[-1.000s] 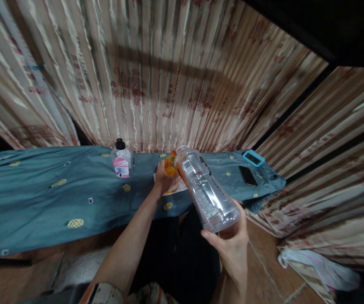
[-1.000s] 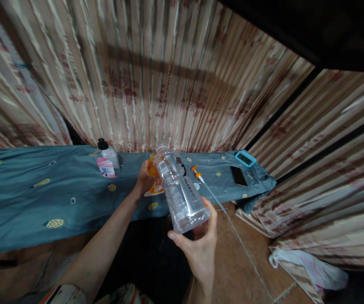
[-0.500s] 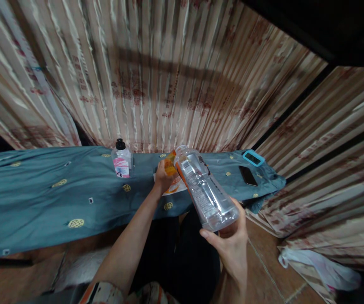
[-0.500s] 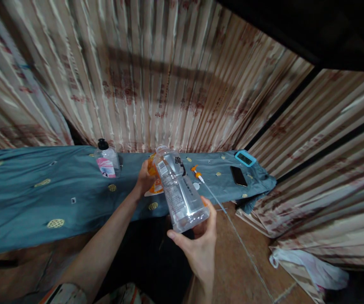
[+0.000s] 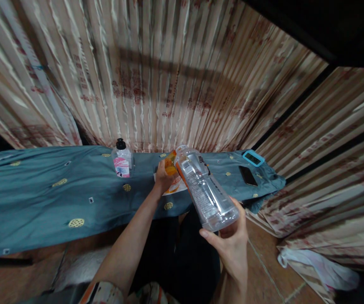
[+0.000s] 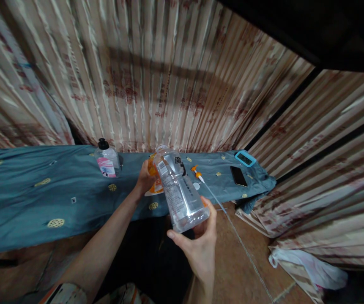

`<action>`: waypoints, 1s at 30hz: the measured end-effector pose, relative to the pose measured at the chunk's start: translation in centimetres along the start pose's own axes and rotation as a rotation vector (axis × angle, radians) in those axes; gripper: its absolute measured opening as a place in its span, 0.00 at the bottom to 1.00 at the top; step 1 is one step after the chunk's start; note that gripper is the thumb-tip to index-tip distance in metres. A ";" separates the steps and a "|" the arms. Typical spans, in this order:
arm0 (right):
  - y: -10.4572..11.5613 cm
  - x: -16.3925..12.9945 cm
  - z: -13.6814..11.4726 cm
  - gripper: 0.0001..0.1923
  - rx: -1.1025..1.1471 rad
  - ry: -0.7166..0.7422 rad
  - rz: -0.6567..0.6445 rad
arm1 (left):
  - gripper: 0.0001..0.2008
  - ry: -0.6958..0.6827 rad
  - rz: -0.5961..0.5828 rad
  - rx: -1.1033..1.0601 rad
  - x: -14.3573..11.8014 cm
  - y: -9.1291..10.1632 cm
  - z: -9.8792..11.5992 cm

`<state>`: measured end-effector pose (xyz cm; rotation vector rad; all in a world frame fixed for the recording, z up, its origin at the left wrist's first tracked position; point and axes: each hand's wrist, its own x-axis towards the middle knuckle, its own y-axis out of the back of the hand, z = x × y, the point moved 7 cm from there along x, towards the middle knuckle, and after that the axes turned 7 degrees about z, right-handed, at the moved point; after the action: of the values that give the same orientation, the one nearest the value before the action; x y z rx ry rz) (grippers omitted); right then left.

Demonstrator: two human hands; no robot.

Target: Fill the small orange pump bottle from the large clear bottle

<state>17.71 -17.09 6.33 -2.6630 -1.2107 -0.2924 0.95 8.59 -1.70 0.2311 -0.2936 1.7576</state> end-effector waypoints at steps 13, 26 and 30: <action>-0.1 0.0 -0.2 0.50 -0.011 0.026 0.012 | 0.26 0.022 -0.013 0.030 0.1 -0.2 -0.6; 0.0 0.1 -0.1 0.51 0.010 0.009 0.006 | 0.27 0.014 -0.007 -0.002 0.0 -0.1 0.1; -0.1 0.0 -0.1 0.51 0.047 -0.006 -0.003 | 0.26 0.018 -0.010 0.012 0.0 -0.2 0.0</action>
<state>17.67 -17.02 6.40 -2.6243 -1.2083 -0.2539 1.10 8.57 -1.65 0.2248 -0.2682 1.7512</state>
